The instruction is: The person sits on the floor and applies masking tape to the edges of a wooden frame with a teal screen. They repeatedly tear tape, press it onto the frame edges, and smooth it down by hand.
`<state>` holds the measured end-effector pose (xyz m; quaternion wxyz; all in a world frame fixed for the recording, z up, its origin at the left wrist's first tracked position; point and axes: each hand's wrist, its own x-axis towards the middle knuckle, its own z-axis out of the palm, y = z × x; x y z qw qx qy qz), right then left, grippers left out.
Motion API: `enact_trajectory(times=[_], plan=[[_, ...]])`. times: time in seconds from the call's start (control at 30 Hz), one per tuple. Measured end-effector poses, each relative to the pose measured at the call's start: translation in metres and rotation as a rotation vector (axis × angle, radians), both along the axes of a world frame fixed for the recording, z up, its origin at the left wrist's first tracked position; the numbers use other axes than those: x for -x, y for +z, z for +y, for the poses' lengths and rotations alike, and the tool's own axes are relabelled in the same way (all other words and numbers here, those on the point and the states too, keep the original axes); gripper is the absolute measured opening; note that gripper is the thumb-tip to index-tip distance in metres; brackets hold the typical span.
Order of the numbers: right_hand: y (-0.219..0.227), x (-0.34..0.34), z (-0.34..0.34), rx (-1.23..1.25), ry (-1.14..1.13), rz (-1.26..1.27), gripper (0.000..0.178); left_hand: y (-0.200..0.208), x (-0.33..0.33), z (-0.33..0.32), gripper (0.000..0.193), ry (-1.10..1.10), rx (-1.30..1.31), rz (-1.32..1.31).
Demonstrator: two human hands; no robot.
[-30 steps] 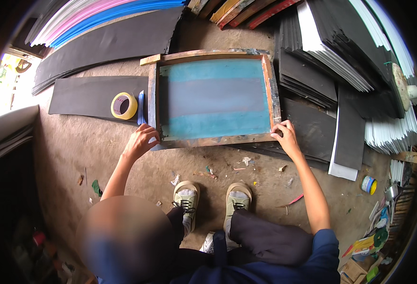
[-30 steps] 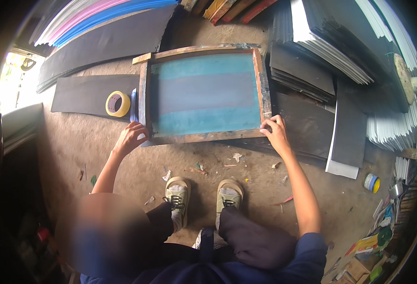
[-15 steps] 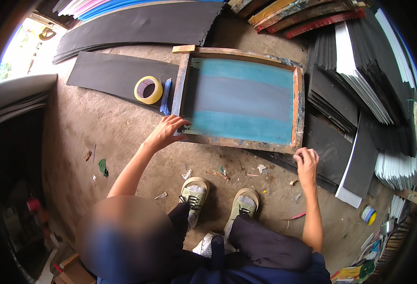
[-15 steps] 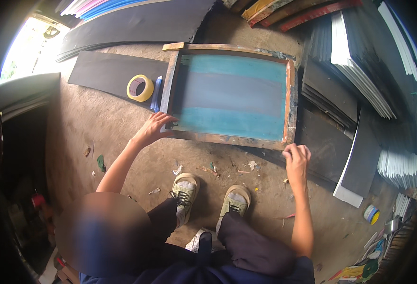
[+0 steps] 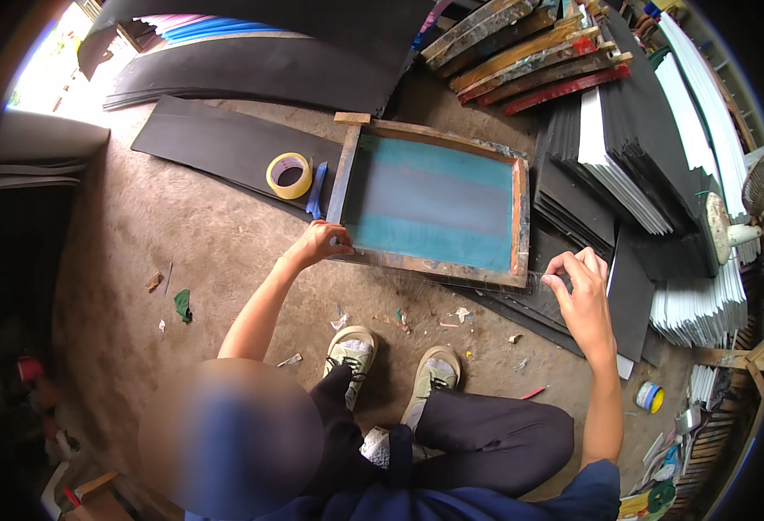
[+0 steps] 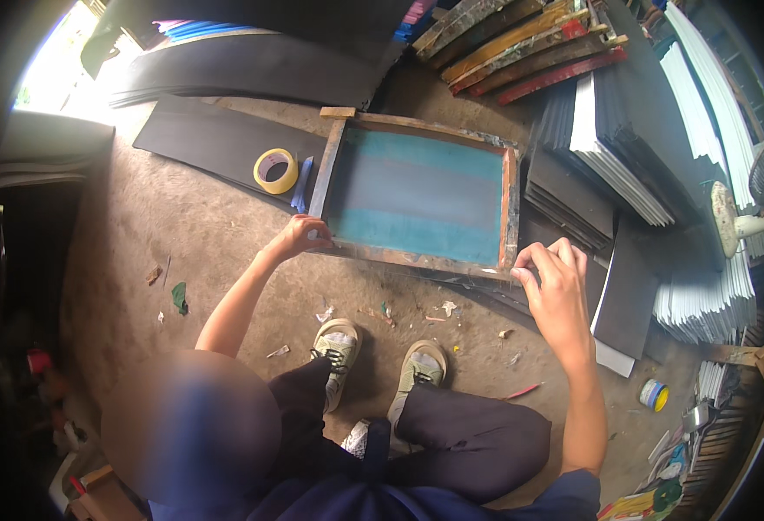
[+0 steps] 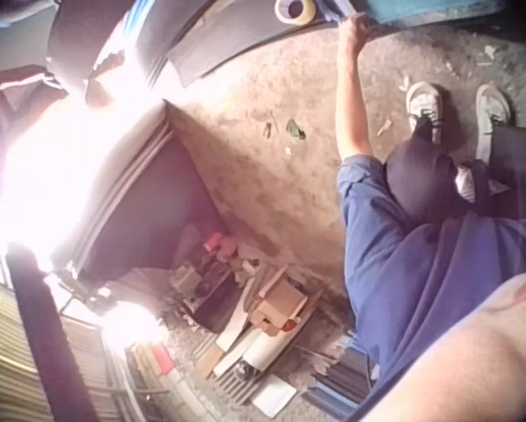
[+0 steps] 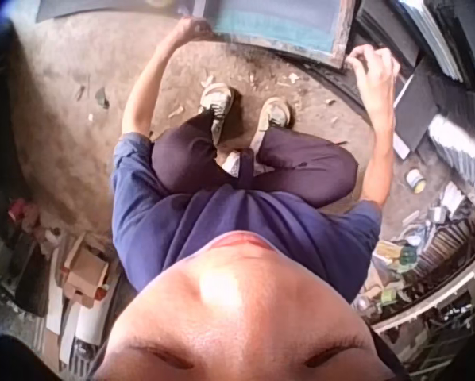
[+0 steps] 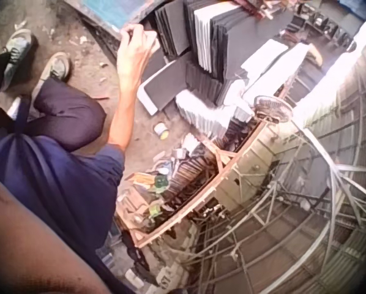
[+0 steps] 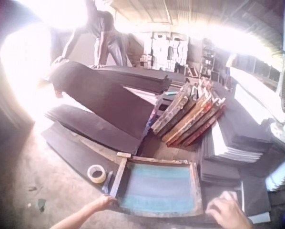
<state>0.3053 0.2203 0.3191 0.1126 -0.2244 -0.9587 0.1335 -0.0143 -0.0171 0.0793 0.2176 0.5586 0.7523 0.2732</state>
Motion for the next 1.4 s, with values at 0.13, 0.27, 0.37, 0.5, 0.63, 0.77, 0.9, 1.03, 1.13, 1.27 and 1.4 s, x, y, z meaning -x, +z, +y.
enact_trajectory(times=[0.13,0.27,0.37,0.5,0.63,0.77,0.9,1.03,1.13,1.27,1.4], plan=[[0.024,-0.010,-0.008,-0.121,-0.061,0.061,0.011,0.024,-0.007,-0.008,0.014,0.080,-0.175,-0.187],[0.064,-0.030,-0.010,-0.139,-0.102,0.113,0.009,0.081,-0.014,-0.003,0.012,0.077,-0.270,-0.187],[0.084,-0.043,-0.016,-0.252,-0.121,0.223,0.008,0.118,-0.015,-0.004,0.019,0.020,-0.294,-0.090],[0.098,-0.063,-0.008,-0.369,-0.147,0.310,0.009,0.170,-0.030,-0.009,0.026,0.089,-0.263,0.229],[0.090,-0.083,0.013,-0.391,-0.234,0.365,0.009,0.220,-0.056,0.000,0.025,0.055,-0.313,0.200],[0.071,-0.079,0.042,-0.427,-0.279,0.491,0.009,0.241,-0.067,0.004,0.034,0.133,-0.299,0.318],[0.050,-0.044,0.061,-0.434,-0.396,0.511,0.008,0.257,-0.055,0.011,0.058,0.369,-0.136,0.378],[0.018,-0.048,0.063,-0.357,-0.443,0.572,0.009,0.249,-0.055,0.015,0.010,0.459,-0.207,0.394],[0.002,-0.053,0.070,-0.208,-0.451,0.568,0.009,0.249,-0.064,0.014,0.013,0.429,-0.235,0.347],[-0.012,-0.059,0.078,-0.179,-0.559,0.608,0.009,0.250,-0.090,0.014,0.015,0.472,-0.293,0.762],[-0.019,-0.054,0.081,-0.096,-0.580,0.623,0.010,0.253,-0.061,0.010,0.017,0.366,-0.264,0.228]])
